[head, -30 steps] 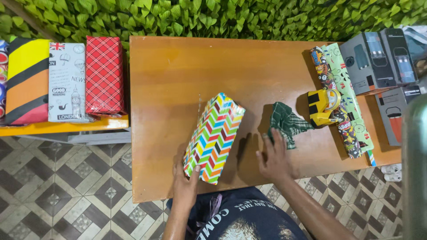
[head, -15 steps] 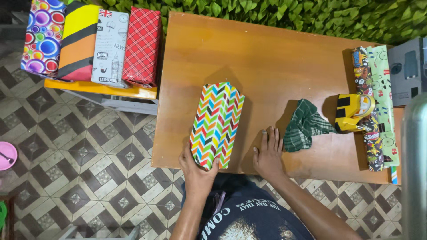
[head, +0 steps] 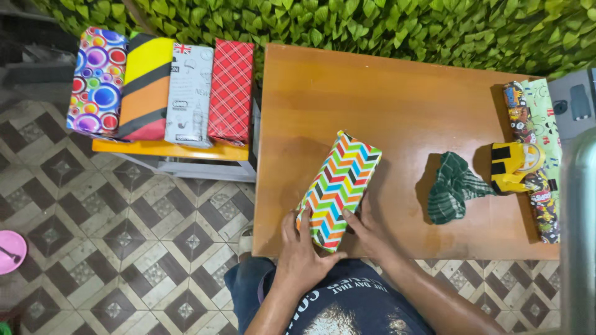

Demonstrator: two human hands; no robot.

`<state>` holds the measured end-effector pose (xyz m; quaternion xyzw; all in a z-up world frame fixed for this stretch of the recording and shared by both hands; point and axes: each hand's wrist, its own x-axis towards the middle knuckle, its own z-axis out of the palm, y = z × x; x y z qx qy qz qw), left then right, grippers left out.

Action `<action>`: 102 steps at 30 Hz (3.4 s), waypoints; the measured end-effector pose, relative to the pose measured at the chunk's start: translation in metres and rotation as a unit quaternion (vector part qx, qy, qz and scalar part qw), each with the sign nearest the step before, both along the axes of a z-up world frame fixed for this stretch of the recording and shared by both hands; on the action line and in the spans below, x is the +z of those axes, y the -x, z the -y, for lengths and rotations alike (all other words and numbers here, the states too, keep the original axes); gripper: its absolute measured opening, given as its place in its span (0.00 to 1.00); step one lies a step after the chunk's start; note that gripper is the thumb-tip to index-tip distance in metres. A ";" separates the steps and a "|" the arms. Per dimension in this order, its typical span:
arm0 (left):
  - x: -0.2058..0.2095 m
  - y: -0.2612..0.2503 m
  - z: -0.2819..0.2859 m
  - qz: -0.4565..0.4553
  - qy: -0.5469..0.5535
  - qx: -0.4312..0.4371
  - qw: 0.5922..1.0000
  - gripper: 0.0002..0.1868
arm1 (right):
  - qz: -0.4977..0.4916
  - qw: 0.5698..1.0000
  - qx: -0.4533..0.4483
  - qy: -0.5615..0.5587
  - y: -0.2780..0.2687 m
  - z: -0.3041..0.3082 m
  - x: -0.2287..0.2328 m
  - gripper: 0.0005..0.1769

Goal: The person wraps a rectangular box with colorful chevron-patterned wrapping paper, folding the ends and securing them with tape. After finishing, they wipe the wrapped gift with a cloth and place it on a nearby bench with other wrapped gifts.

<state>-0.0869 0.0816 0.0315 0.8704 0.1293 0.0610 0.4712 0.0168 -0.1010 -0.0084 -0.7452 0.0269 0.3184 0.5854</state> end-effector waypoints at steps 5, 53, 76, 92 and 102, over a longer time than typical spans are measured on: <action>0.012 -0.004 -0.103 0.032 0.017 -0.061 0.997 0.55 | 0.042 0.997 -0.061 -0.017 0.007 -0.058 0.003 0.43; -0.144 0.173 -0.314 -0.185 0.163 0.067 0.967 0.29 | 0.310 0.942 0.128 -0.004 -0.205 -0.343 -0.021 0.51; -0.122 0.093 -0.273 -0.158 0.005 0.037 0.987 0.29 | 0.465 0.818 0.062 0.334 -0.093 -0.177 -0.048 0.43; -0.082 -0.064 -0.065 0.050 -0.192 -0.104 0.975 0.31 | 0.453 0.766 -0.017 0.456 -0.020 0.105 -0.047 0.29; -0.098 -0.051 -0.004 -0.081 -0.257 -0.064 0.961 0.24 | 0.402 0.817 -0.006 0.412 -0.030 0.120 -0.038 0.22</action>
